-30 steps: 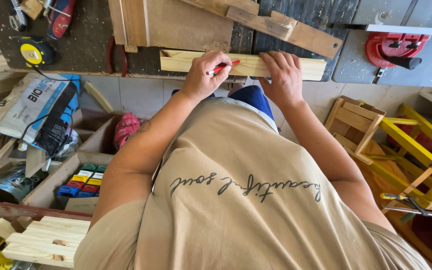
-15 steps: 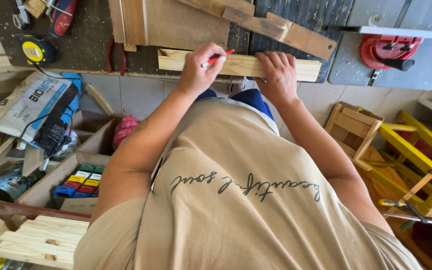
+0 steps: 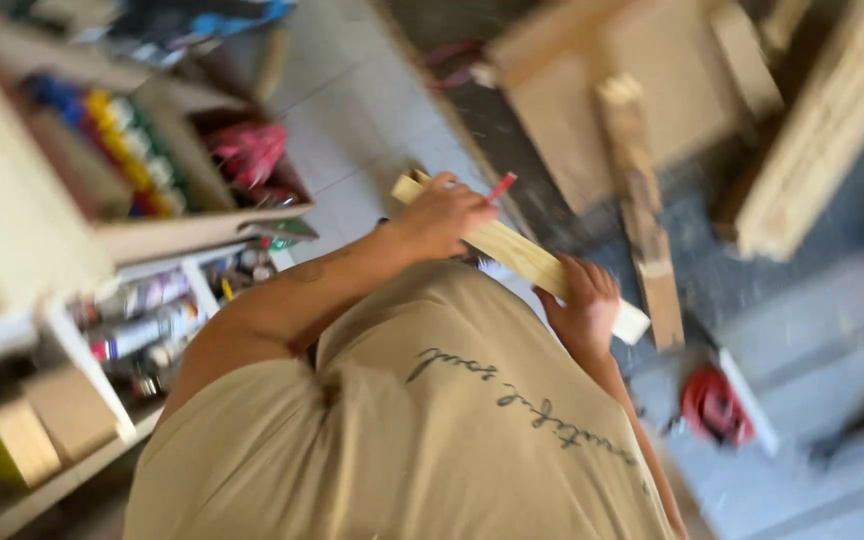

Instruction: Marking cut lines on wooden boards using a pencil and guides on a table saw surface.

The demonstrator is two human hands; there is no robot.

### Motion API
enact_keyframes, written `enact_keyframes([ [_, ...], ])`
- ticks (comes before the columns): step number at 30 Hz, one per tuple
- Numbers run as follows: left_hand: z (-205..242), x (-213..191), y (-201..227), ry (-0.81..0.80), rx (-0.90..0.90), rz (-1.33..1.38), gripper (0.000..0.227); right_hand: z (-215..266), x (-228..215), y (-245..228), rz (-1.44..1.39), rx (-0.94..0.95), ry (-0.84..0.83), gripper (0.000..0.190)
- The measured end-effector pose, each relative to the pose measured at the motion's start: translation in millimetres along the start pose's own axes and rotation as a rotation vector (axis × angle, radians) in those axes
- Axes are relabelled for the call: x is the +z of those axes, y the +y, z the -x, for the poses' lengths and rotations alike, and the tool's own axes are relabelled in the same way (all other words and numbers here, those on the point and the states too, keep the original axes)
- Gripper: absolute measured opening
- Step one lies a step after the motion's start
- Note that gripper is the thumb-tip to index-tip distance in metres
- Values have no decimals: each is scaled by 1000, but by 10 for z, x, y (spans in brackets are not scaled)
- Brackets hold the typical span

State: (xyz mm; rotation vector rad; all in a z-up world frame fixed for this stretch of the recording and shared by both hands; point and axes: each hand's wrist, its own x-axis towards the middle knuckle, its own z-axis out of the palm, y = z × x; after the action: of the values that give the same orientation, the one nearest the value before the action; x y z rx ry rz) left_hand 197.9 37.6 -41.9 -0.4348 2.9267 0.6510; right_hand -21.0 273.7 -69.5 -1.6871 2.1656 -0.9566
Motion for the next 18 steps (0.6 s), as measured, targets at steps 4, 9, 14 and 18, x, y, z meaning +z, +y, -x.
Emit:
enact_keyframes([
  [4, 513, 97, -178, 160, -215, -13, 65, -459, 108, -116, 42, -283, -61, 64],
  [9, 1361, 45, -369, 400, -384, 36, 53, -1058, 481, -706, 7, -545, -68, 62],
  [14, 2639, -195, -525, 691, -815, 167, 49, -1588, 1041, -1883, -97, -755, -11, 48],
  [18, 3802, -620, -732, 978, -1264, 44, 59, -1767, 1641, -2764, -243, -910, -102, 32],
])
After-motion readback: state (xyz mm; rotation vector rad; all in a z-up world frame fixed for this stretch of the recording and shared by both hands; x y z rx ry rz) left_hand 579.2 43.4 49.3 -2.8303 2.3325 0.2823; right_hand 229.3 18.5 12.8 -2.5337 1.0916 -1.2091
